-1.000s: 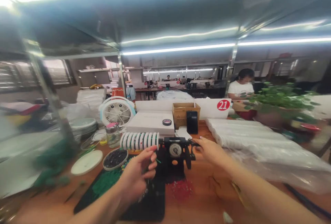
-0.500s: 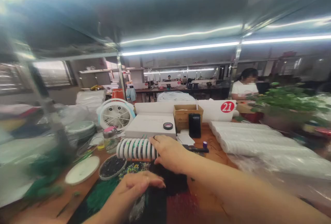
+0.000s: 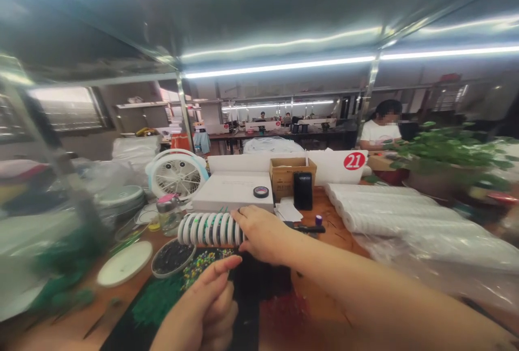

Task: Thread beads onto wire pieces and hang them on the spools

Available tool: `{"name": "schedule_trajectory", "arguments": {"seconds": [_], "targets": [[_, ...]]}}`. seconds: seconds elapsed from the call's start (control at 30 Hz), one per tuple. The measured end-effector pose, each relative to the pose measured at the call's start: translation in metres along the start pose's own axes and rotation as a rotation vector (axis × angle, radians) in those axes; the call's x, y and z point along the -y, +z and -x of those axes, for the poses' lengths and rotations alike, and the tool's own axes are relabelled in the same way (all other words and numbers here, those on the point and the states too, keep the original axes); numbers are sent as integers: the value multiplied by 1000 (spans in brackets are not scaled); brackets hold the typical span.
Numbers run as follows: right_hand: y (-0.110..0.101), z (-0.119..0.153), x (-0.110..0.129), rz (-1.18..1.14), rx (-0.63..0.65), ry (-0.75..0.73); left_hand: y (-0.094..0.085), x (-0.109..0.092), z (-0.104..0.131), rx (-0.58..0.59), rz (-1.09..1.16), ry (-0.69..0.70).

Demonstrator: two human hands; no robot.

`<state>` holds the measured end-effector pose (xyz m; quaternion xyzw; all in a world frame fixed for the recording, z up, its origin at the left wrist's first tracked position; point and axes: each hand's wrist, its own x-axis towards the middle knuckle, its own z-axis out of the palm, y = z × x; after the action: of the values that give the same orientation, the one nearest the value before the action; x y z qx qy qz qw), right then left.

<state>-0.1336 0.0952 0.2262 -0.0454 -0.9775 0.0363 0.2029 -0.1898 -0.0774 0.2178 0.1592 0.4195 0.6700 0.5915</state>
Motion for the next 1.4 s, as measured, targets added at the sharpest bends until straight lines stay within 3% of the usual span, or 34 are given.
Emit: {"name": "schedule_trajectory", "arguments": {"seconds": [0.13, 0.3, 0.5, 0.6, 0.73, 0.97, 1.1, 1.3, 1.4], "targets": [[-1, -2, 2, -8, 14, 4, 3, 2, 7, 42, 49, -32], [-8, -7, -7, -132, 57, 40, -11, 19, -1, 20, 37, -17], [-32, -31, -40, -486, 504, 25, -21, 24, -26, -202, 50, 99], [-32, -41, -45, -538, 582, 65, -22, 17, -32, -202, 52, 94], [-20, -48, -39, -387, 539, 209, -26, 7, -38, -181, 33, 70], [-12, -62, -40, -323, 491, 396, -30, -7, -52, -102, 17, 8], [-16, -60, -35, -308, 339, 394, -29, -9, -57, -131, -35, 58], [-21, -30, -17, -483, 0, 270, -33, -8, -61, -77, -76, 98], [-15, -19, -10, -446, -112, 240, -31, -10, -59, -84, -101, 85]]}}
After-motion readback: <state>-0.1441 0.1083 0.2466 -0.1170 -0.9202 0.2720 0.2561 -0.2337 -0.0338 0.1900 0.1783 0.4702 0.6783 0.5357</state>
